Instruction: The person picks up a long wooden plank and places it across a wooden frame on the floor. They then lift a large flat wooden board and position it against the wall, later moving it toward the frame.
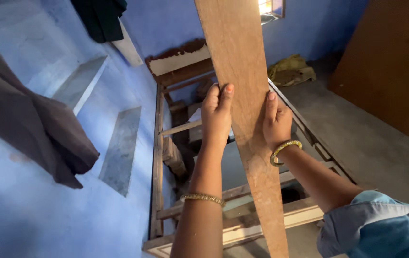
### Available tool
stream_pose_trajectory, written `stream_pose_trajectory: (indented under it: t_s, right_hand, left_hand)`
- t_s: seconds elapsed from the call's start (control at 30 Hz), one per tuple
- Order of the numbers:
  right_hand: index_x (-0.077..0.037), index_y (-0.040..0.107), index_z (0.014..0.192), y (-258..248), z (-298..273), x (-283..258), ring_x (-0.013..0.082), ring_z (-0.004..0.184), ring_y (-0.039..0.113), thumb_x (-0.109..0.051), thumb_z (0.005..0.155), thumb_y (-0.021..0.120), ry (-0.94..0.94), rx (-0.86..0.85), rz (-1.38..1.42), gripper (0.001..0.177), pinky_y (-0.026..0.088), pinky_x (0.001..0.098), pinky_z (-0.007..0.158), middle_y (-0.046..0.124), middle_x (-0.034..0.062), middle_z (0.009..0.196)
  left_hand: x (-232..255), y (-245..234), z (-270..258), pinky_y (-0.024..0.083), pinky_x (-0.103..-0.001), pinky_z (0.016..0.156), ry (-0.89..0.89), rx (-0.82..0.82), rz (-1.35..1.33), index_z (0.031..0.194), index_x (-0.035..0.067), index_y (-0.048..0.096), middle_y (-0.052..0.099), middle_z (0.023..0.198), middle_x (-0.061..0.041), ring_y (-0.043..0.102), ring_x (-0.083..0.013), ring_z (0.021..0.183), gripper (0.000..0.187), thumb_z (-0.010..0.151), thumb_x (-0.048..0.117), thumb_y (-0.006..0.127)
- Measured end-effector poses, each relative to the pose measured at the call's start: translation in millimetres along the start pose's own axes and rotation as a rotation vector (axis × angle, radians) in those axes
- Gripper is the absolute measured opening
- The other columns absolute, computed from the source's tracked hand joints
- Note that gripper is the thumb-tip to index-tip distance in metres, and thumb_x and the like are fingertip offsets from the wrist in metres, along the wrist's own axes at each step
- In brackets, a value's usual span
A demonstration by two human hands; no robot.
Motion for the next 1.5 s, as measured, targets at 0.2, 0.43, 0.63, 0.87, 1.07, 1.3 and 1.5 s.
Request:
stream_pose_trajectory:
  t_s: [0.2,0.43,0.63,0.87,1.07,1.3,1.5]
  right_hand:
    - [0.0,0.049,0.071,31,16,35,0.0081,0.062,0.034,-0.047,0.113,0.04,0.05,0.032,-0.045,0.064,0.032,0.0314,0.054,0.041,-0.0023,0.062]
    - [-0.004,0.055,0.076,50,24,59,0.0066,0.063,0.037,-0.046,0.112,0.039,0.054,0.063,-0.074,0.058,0.035,0.0293,0.055,0.045,-0.0045,0.064]
    - [-0.005,0.056,0.075,69,22,65,0.0063,0.061,0.043,-0.044,0.111,0.039,0.069,0.082,-0.048,0.056,0.037,0.0278,0.055,0.05,-0.0041,0.063]
    - [-0.005,0.054,0.072,81,27,68,0.006,0.059,0.042,-0.045,0.113,0.039,0.071,0.062,-0.11,0.06,0.037,0.028,0.054,0.048,-0.0035,0.06]
    - [-0.005,0.052,0.077,84,32,62,0.0053,0.062,0.037,-0.045,0.115,0.037,0.049,0.033,-0.095,0.057,0.034,0.0271,0.056,0.044,-0.0051,0.064]
    - [-0.005,0.06,0.083,76,35,80,0.0033,0.066,0.043,-0.046,0.113,0.039,0.15,-0.043,-0.047,0.054,0.038,0.025,0.06,0.051,-0.0057,0.07]
    - [-0.009,0.058,0.122,20,3,141,0.0094,0.104,0.061,-0.048,0.107,0.04,0.424,-0.268,0.066,0.046,0.048,0.0283,0.088,0.067,0.0014,0.111]
  left_hand:
    - [-44,-11,33,0.044,-0.027,0.071,0.001,-0.006,-0.046,0.1,0.004,0.067,0.058,0.081,0.002,0.048,-0.008,0.077,0.032,0.104,0.035,0.063]
    - [-72,-19,51,0.049,-0.03,0.073,-0.053,-0.012,-0.005,0.099,0.003,0.067,0.065,0.084,-0.001,0.056,-0.0107,0.078,0.03,0.102,0.033,0.063]
    - [-94,-34,52,0.048,-0.028,0.07,-0.098,-0.019,-0.016,0.098,-0.001,0.063,0.063,0.083,-0.006,0.053,-0.0124,0.076,0.031,0.106,0.029,0.065]
    - [-155,-43,-23,0.059,-0.027,0.076,-0.274,-0.085,-0.183,0.12,0.002,0.056,0.067,0.107,-0.001,0.067,-0.0098,0.093,0.043,0.087,0.021,0.076]
    - [-194,-40,-83,0.056,-0.027,0.075,-0.494,-0.165,-0.032,0.11,0.003,0.072,0.077,0.09,-0.003,0.07,-0.0108,0.082,0.031,0.088,0.024,0.078]
    - [-202,-39,-88,0.053,-0.028,0.07,-0.519,-0.17,0.25,0.103,0.007,0.076,0.075,0.078,-0.003,0.067,-0.0109,0.07,0.02,0.087,0.019,0.078]
    - [-225,-40,-85,0.052,-0.024,0.073,-0.495,-0.169,-0.079,0.106,0.002,0.074,0.077,0.088,-0.001,0.066,-0.0064,0.078,0.023,0.09,0.017,0.077]
Point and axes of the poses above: each hand's wrist, its own z-axis towards the middle knuckle, its own y-axis out of the palm, x = y × z, the point moved 2 cm from there along z, towards the middle knuckle
